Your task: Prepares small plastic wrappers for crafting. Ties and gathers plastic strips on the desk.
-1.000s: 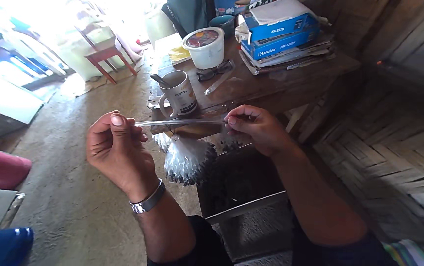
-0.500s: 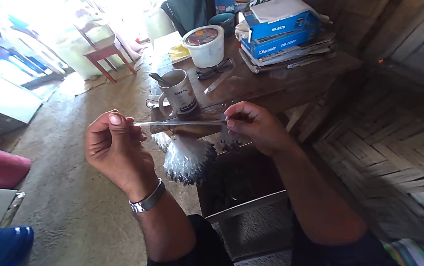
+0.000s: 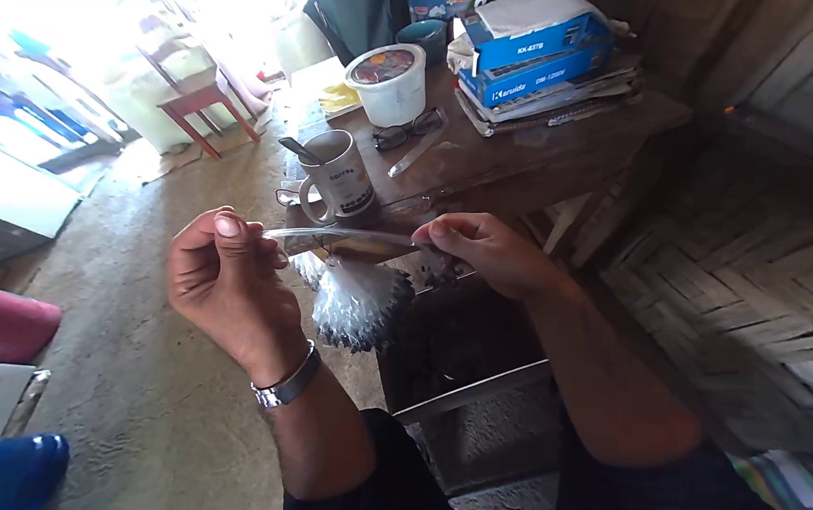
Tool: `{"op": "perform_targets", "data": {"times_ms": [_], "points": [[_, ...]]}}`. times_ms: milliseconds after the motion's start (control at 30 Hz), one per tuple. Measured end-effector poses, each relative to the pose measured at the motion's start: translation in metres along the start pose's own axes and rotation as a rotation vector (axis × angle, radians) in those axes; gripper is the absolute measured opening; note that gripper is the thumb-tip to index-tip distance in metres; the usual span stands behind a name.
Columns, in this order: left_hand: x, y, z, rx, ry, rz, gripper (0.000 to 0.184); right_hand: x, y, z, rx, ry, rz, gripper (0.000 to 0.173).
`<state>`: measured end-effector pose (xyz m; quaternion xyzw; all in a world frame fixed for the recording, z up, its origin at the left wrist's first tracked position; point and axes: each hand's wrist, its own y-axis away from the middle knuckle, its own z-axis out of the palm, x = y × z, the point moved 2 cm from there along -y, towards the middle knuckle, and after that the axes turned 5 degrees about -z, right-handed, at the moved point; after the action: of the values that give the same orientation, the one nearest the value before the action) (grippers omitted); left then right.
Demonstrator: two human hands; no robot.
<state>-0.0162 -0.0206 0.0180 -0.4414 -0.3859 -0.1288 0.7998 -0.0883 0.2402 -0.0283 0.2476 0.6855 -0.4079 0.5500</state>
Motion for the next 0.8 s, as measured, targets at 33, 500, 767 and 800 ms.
{"op": "perform_targets", "data": {"times_ms": [33, 500, 767, 800], "points": [[0.0, 0.001, 0.001, -0.014, 0.004, 0.001, 0.007, 0.001, -0.001, 0.001, -0.019, -0.005, 0.004, 0.033], [0.001, 0.001, 0.003, -0.016, -0.021, 0.014, 0.008, 0.007, -0.012, -0.011, -0.109, 0.016, -0.171, 0.015], [0.001, 0.002, 0.006, -0.04, -0.033, 0.013, 0.007, 0.005, -0.01, -0.011, -0.071, 0.024, -0.105, 0.02], [0.001, 0.003, 0.006, -0.045, -0.03, 0.011, 0.008, 0.005, -0.01, -0.011, -0.074, 0.024, -0.113, 0.02]]}}
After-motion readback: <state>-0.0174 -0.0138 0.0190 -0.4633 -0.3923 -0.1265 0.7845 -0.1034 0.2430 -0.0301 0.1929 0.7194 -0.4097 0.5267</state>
